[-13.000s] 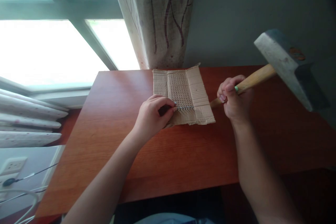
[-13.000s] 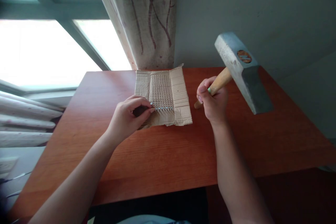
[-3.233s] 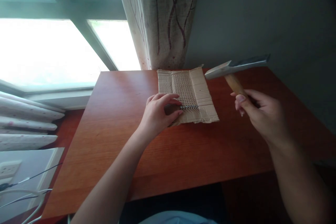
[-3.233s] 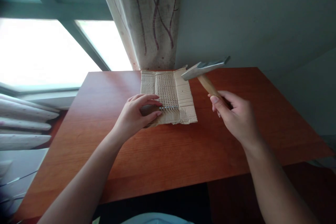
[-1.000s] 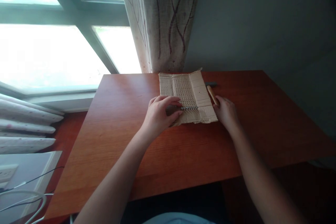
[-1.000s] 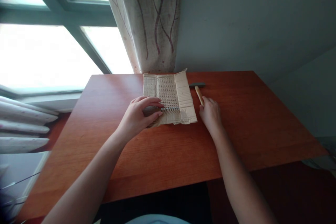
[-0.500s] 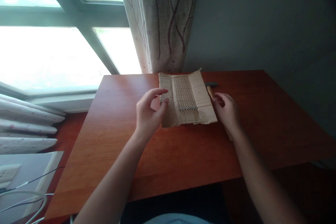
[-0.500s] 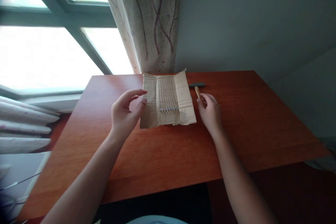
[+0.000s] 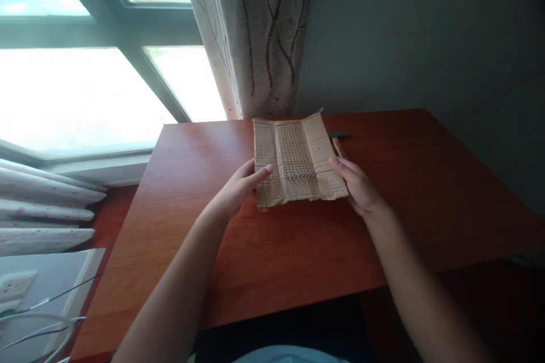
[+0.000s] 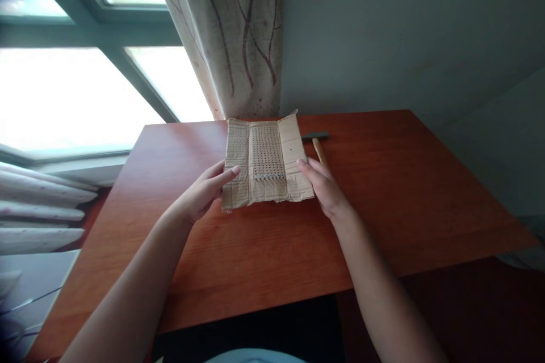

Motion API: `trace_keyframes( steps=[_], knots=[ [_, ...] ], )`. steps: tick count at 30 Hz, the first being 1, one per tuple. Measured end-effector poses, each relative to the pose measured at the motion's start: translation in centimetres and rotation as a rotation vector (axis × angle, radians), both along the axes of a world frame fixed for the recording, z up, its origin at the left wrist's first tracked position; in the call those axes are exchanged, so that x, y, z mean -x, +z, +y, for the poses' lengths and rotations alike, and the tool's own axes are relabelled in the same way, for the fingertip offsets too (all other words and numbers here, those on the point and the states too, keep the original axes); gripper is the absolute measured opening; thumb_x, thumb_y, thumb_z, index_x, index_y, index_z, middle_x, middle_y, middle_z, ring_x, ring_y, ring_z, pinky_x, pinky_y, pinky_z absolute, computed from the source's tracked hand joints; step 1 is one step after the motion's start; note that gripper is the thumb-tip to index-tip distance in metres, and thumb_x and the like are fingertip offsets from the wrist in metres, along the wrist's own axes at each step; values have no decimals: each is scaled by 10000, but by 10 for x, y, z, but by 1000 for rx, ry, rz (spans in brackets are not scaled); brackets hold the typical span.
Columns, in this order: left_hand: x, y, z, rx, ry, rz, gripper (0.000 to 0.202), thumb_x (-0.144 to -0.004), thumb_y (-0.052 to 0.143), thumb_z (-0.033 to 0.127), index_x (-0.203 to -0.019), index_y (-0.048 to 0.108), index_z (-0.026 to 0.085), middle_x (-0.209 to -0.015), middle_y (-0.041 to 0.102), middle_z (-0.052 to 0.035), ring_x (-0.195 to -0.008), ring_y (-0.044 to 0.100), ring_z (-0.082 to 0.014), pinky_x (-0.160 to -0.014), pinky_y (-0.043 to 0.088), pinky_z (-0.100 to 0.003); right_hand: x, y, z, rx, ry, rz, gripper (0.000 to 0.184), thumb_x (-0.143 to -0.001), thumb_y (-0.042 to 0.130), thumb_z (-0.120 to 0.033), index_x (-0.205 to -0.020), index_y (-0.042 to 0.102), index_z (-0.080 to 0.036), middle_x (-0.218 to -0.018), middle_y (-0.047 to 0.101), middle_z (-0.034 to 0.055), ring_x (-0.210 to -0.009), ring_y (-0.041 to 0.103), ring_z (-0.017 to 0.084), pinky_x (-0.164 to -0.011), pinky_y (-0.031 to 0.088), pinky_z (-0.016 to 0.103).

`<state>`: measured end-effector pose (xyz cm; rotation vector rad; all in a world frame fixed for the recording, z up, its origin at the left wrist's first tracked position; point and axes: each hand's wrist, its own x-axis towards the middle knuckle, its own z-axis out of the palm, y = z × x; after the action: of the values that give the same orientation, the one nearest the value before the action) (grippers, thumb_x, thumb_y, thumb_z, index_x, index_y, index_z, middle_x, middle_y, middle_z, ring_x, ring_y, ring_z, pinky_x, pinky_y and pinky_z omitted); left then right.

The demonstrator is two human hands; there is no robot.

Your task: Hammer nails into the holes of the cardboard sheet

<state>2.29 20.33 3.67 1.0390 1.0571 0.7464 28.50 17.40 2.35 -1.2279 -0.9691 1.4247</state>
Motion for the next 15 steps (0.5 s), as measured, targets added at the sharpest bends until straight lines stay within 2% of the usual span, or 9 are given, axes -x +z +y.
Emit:
trace_keyframes(
  steps=[3, 8, 12, 15],
  knots=[
    [-2, -5, 0, -2, 14, -42, 541, -777, 806, 465, -1215, 670, 178, -1223, 725, -116, -1106, 677, -314, -838, 553, -363, 4, 0, -1, 30, -21, 41, 373, -829, 748, -470, -1096, 729, -211, -1075, 789, 73, -1023, 735, 284, -850, 590, 395],
    [-10, -12, -1, -68, 43, -115, 419, -785, 800, 377, -1120, 687, 153, -1162, 751, -110, -1148, 669, -311, -894, 540, -358, -1, 0, -3, 0, -70, -28, 347, -835, 707, -452, -1092, 717, -218, -1074, 784, 73, -1007, 738, 284, -837, 595, 406],
    [-33, -8, -3, -81, 39, -178, 428, -772, 798, 352, -1136, 679, 161, -1150, 755, -102, -1109, 687, -293, -849, 555, -339, -25, 9, -2, -59, -82, -154, 356, -861, 654, -474, -1105, 716, -222, -1022, 780, 89, -929, 742, 298, -754, 600, 427],
    [-65, -2, 2, -107, 28, -210, 409, -786, 768, 344, -1141, 668, 168, -1170, 748, -97, -1104, 688, -279, -850, 558, -334, -57, 19, 1, -74, -118, -176, 311, -867, 651, -424, -1091, 731, -223, -1016, 775, 102, -900, 736, 300, -730, 593, 434]
  ],
)
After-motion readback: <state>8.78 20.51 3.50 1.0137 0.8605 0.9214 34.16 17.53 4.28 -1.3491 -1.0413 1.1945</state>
